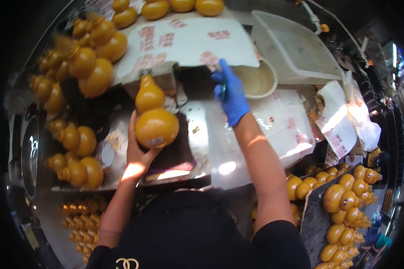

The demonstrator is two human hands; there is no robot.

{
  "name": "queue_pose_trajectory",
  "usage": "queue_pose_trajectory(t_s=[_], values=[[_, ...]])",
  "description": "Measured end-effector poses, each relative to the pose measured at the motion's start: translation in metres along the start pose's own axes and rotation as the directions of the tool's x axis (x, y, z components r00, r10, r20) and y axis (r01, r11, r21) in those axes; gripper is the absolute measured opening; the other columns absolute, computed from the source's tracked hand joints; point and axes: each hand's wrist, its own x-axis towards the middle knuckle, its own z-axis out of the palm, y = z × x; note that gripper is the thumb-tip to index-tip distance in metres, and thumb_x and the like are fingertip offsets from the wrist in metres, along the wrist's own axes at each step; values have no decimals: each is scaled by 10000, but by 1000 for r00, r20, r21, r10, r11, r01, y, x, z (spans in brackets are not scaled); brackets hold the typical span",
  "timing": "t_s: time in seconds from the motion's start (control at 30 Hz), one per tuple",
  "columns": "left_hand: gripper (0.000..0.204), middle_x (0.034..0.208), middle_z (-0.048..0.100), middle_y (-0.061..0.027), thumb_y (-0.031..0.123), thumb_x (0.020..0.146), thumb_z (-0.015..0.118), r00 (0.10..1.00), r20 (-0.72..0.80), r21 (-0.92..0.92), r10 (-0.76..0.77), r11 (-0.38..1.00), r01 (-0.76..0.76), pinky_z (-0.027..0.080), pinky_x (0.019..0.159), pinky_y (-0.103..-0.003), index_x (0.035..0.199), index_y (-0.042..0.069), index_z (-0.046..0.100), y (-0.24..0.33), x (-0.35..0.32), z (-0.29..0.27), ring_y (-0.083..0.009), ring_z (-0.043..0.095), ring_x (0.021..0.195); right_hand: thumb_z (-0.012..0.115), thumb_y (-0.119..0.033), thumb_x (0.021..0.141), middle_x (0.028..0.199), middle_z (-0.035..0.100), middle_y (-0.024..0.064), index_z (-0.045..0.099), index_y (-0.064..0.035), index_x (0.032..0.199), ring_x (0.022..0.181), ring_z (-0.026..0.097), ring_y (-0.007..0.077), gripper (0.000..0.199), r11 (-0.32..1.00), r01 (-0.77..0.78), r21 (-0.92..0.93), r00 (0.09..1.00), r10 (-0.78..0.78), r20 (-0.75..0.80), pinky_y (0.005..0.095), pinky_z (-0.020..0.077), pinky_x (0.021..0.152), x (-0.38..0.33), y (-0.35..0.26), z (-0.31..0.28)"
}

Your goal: The person scrubs the surface of yellow gourds with a green sponge and applies a sticker to each one. The person handles the gourds one at a time, rotating them to clean different sides before placing them on a nearby tray.

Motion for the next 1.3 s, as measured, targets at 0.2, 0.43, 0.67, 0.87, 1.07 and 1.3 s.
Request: queue_pose_trajectory(t_s=[0.2,0.43,0.67,0.87,1.07,1.3], values=[[985,1356,462,-144,34,659,808,999,-28,-41,37,998,-38,351,1067,-369,1471,94,253,11,2,-5,-282,447,1265,656,-273,886,643,528,-49,612,-150,929,441,445,79,138,992,98,-84,995,-96,27,215,332,389,8,7,-5],[916,1309,447,-114,187,606,857,909,-81,382,409,855,-351,329,1013,-421,1405,138,413,39,4,-17,-308,428,1220,679,-188,867,688,558,-32,654,-55,902,586,473,40,140,847,237,-477,966,-153,208,187,371,551,-53,-13,-7],[945,1334,404,-119,279,620,851,949,-116,376,294,897,-232,295,1037,-443,1422,125,377,5,1,-4,-317,404,1235,678,-177,862,767,617,-13,663,-24,924,654,514,42,166,728,272,-629,925,-18,379,196,419,614,-96,-22,10],[908,1320,413,-128,248,623,846,956,-123,362,268,909,-208,311,1038,-432,1403,110,402,1,0,-5,-327,409,1226,699,-172,852,758,619,1,658,-7,950,665,549,39,196,769,268,-581,842,107,529,192,444,610,-123,-19,57],[979,1315,394,-147,130,598,841,962,-100,295,256,930,-217,336,1035,-429,1438,125,337,19,0,-11,-344,405,1216,726,-223,838,747,615,9,653,9,968,636,546,64,276,795,235,-559,868,87,489,222,461,599,-121,31,52],[903,1461,286,-172,261,794,751,969,193,-619,-156,746,244,296,1112,-388,1484,62,205,10,8,-18,-292,324,1355,730,-237,824,668,587,9,637,-11,857,623,524,64,247,764,270,-586,912,-7,411,230,455,596,-125,50,39]])
